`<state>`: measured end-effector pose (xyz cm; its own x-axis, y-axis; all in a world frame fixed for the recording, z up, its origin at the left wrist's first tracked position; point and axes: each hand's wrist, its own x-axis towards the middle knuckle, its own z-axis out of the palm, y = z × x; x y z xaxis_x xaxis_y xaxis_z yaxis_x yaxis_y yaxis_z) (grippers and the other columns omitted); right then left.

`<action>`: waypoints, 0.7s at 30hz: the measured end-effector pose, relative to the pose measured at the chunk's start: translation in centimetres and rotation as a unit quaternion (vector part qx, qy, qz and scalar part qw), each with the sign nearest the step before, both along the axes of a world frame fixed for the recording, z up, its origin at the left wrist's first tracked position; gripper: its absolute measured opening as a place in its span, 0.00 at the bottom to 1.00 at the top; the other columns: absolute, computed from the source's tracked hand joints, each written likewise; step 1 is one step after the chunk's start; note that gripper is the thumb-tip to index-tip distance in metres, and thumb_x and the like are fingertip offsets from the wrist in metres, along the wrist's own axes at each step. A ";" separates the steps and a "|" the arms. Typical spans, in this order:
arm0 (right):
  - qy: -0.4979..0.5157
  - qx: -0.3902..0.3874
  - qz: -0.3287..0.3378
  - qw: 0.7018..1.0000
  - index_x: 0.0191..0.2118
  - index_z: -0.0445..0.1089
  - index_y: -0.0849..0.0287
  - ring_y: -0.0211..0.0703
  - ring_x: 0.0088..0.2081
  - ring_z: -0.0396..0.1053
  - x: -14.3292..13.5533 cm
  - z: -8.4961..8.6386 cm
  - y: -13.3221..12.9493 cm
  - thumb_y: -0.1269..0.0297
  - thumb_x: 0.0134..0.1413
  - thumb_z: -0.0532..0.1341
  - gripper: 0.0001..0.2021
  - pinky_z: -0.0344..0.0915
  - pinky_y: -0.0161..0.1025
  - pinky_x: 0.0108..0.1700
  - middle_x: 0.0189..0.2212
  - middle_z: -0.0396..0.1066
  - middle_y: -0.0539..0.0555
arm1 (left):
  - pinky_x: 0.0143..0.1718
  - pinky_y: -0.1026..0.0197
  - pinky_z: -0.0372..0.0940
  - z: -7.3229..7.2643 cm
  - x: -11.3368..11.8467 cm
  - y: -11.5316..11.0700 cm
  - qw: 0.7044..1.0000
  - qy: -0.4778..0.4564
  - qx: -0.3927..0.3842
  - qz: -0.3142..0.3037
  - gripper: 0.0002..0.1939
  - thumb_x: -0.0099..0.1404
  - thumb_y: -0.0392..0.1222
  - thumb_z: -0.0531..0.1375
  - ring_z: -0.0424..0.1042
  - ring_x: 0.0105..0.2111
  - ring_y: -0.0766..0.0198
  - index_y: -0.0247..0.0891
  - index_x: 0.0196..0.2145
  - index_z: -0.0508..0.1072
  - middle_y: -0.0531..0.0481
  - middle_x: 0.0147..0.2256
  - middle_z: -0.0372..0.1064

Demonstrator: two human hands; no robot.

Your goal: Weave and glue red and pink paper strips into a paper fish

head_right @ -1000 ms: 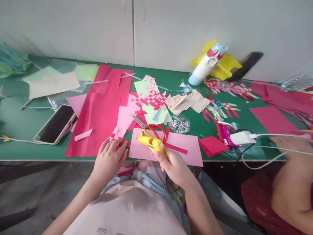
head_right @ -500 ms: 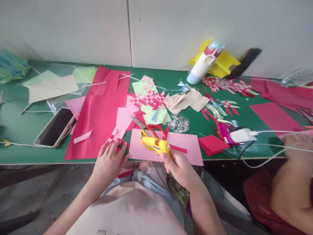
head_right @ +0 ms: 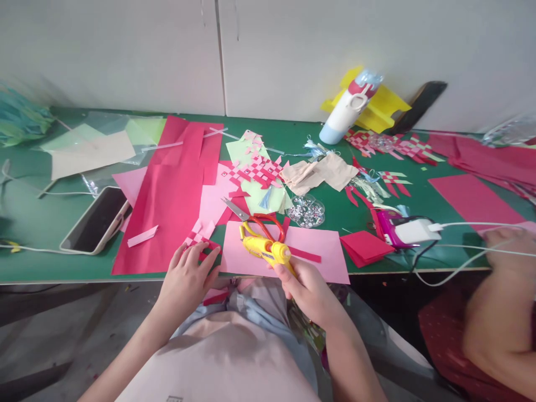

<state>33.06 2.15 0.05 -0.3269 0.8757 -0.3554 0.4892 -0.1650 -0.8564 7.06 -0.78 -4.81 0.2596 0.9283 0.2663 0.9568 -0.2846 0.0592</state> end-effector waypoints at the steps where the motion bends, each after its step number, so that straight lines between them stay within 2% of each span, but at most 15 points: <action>1: 0.001 0.001 0.001 1.000 0.41 0.68 0.64 0.39 0.22 0.62 0.0 0.0 0.0 0.39 0.62 0.47 0.29 0.60 0.37 0.29 0.18 0.60 0.47 | 0.57 0.42 0.59 -0.1 -0.1 0.0 1.000 -0.005 0.006 0.000 0.17 0.67 0.39 0.54 0.70 0.48 0.50 0.34 0.52 0.69 0.36 0.47 0.70; 7: 0.001 -0.001 -0.002 1.000 0.39 0.67 0.63 0.39 0.22 0.61 0.1 -0.2 -0.1 0.39 0.61 0.48 0.28 0.59 0.37 0.28 0.18 0.59 0.47 | 0.55 0.45 0.62 -0.8 0.0 0.4 0.999 0.004 0.025 0.020 0.18 0.66 0.38 0.54 0.70 0.44 0.50 0.28 0.52 0.69 0.36 0.44 0.70; 13: -0.004 0.003 -0.004 1.000 0.37 0.66 0.62 0.40 0.23 0.62 0.4 0.0 -0.2 0.38 0.61 0.48 0.28 0.60 0.38 0.30 0.17 0.60 0.47 | 0.57 0.42 0.60 -0.4 0.3 0.3 0.999 0.012 0.031 0.005 0.17 0.65 0.37 0.56 0.70 0.45 0.51 0.35 0.51 0.72 0.37 0.45 0.69; 18: -0.002 0.009 -0.015 1.000 0.35 0.66 0.61 0.39 0.22 0.62 0.5 0.1 -0.3 0.38 0.60 0.48 0.28 0.59 0.38 0.30 0.17 0.60 0.47 | 0.60 0.45 0.57 0.1 -0.6 0.0 0.998 -0.060 0.023 -0.010 0.14 0.67 0.36 0.53 0.70 0.49 0.54 0.38 0.48 0.72 0.42 0.46 0.71; 21: -0.001 0.012 -0.022 1.000 0.34 0.66 0.61 0.39 0.23 0.61 0.5 0.1 -0.5 0.37 0.60 0.48 0.28 0.59 0.38 0.29 0.17 0.59 0.48 | 0.54 0.48 0.63 0.6 -1.8 0.5 0.994 -0.095 0.032 0.040 0.13 0.68 0.36 0.53 0.71 0.46 0.54 0.37 0.47 0.72 0.43 0.44 0.72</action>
